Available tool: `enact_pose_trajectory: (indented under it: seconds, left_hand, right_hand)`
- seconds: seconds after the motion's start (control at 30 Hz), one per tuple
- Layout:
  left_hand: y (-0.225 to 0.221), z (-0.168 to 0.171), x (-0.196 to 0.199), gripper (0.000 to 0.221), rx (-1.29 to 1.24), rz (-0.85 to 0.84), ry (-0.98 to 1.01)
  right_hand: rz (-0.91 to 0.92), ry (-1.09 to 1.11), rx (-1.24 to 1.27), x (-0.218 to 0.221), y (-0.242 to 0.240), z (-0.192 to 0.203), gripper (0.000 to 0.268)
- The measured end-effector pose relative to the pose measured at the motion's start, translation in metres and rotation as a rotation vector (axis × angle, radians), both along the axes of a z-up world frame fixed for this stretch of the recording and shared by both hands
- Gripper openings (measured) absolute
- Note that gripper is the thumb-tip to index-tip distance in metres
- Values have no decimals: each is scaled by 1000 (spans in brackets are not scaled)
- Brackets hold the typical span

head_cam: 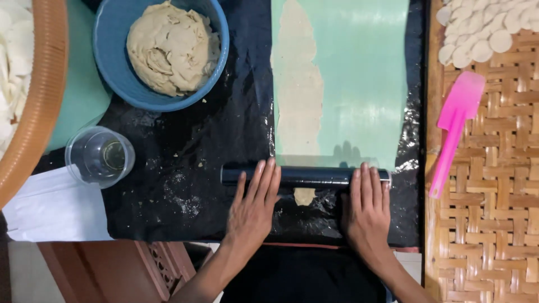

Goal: Flattening and rolling out dough on a plastic sheet using a rolling pin and spatula to prepare for chip production.

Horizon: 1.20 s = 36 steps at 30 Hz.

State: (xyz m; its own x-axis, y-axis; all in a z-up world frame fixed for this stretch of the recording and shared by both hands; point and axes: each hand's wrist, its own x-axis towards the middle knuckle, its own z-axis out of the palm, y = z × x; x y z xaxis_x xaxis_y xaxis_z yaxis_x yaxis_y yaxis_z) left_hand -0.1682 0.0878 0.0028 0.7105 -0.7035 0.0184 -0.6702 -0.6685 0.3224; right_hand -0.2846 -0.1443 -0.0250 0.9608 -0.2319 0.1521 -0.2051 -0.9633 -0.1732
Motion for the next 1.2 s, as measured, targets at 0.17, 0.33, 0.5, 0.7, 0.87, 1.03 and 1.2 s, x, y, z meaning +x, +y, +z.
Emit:
enact_pose_trajectory:
  seconds: [0.17,0.33,0.5,0.7,0.87,1.03,1.2]
  left_hand:
    - [9,12,-8,71,104,-52,-113]
    - [12,13,16,52,20,-80,-74]
    - [14,38,47,51,-165,-135,257]
    - [21,47,55,50,-251,-41,523]
    - [25,38,44,50,-339,92,495]
    - [23,26,38,50,-348,218,395]
    - [17,27,41,51,-354,336,415]
  right_hand:
    - [35,-26,33,-10,4,17,59]
    - [56,-101,119,-5,8,35,60]
    - [324,-182,238,-9,4,27,56]
    - [433,-48,240,6,14,10,57]
    - [533,-49,212,19,8,17,55]
    - [572,-45,252,14,4,9,48]
    - [649,20,277,27,8,24,53]
